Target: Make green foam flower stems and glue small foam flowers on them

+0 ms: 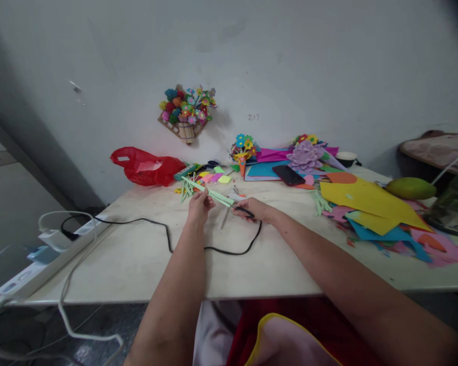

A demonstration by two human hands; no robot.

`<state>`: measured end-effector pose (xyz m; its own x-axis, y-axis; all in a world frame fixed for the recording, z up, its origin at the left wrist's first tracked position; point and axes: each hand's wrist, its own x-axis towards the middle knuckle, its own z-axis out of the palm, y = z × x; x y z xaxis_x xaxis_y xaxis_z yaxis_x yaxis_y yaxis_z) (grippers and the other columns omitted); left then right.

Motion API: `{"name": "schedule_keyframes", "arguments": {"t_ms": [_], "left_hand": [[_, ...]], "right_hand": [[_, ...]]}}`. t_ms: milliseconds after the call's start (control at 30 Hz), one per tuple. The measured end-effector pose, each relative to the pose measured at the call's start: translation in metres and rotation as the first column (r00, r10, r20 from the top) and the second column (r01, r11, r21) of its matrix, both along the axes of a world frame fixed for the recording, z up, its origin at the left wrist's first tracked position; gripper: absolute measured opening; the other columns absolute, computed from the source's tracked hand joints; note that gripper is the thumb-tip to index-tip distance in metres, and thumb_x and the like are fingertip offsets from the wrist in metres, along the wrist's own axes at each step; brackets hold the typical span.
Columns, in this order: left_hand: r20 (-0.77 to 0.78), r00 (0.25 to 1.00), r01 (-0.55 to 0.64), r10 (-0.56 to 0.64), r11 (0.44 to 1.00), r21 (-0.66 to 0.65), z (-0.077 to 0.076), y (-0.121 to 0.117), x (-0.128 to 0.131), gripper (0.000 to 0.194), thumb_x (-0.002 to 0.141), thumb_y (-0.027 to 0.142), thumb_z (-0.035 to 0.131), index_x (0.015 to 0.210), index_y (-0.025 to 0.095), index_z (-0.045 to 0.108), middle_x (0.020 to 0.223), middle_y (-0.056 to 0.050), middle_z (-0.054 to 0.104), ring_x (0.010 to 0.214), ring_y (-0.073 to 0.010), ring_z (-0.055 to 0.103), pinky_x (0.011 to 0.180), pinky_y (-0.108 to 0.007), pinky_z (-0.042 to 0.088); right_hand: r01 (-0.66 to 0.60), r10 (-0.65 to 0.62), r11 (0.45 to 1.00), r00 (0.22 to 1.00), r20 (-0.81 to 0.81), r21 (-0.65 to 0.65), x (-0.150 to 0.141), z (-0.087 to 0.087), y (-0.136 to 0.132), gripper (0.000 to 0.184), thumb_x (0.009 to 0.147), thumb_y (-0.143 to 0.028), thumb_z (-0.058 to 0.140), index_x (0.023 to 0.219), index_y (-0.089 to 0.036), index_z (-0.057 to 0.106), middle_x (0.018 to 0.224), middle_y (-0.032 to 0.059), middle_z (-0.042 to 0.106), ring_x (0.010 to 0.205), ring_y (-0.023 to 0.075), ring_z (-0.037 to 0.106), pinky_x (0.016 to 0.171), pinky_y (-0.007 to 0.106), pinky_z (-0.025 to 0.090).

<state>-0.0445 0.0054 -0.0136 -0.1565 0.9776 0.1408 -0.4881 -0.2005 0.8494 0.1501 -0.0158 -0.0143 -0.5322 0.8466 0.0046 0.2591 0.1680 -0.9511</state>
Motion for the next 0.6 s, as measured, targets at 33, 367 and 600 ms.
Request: {"name": "schedule_keyframes", "arguments": {"t_ms": [33,367,600], "left_hand": [[0.002,1.000,-0.001,0.001,1.000,-0.002,0.0002,0.0000,0.0001,0.030,0.058,0.029,0.072,0.065,0.017,0.045,0.046,0.005,0.050,0.039,-0.0062,0.047,0.040,-0.018,0.042],[0.001,1.000,0.013,-0.013,1.000,-0.021,-0.0028,0.0026,-0.0022,0.028,0.061,0.032,0.069,0.065,0.017,0.046,0.045,0.005,0.050,0.037,-0.0065,0.046,0.038,-0.018,0.040],[0.019,0.998,-0.051,0.052,0.998,-0.037,0.0022,-0.0009,-0.0034,0.032,0.060,0.032,0.070,0.061,0.017,0.042,0.043,0.007,0.046,0.034,-0.0048,0.043,0.036,-0.016,0.036]], "right_hand": [[0.002,-0.002,1.000,1.000,0.002,0.000,0.0001,-0.0001,0.0001,0.033,0.065,-0.042,0.063,0.081,-0.013,0.060,0.048,-0.0066,0.046,0.033,0.0015,0.036,0.030,0.014,0.022],[0.006,-0.006,1.000,0.999,0.035,-0.005,0.0012,0.0043,-0.0040,0.031,0.067,-0.042,0.062,0.078,-0.013,0.058,0.046,-0.0067,0.045,0.032,0.0019,0.036,0.029,0.014,0.022],[-0.033,0.033,0.999,0.999,0.021,-0.019,0.0029,0.0010,-0.0022,0.033,0.066,-0.044,0.063,0.077,-0.014,0.058,0.048,-0.0066,0.047,0.032,0.0013,0.036,0.030,0.013,0.020]]}}
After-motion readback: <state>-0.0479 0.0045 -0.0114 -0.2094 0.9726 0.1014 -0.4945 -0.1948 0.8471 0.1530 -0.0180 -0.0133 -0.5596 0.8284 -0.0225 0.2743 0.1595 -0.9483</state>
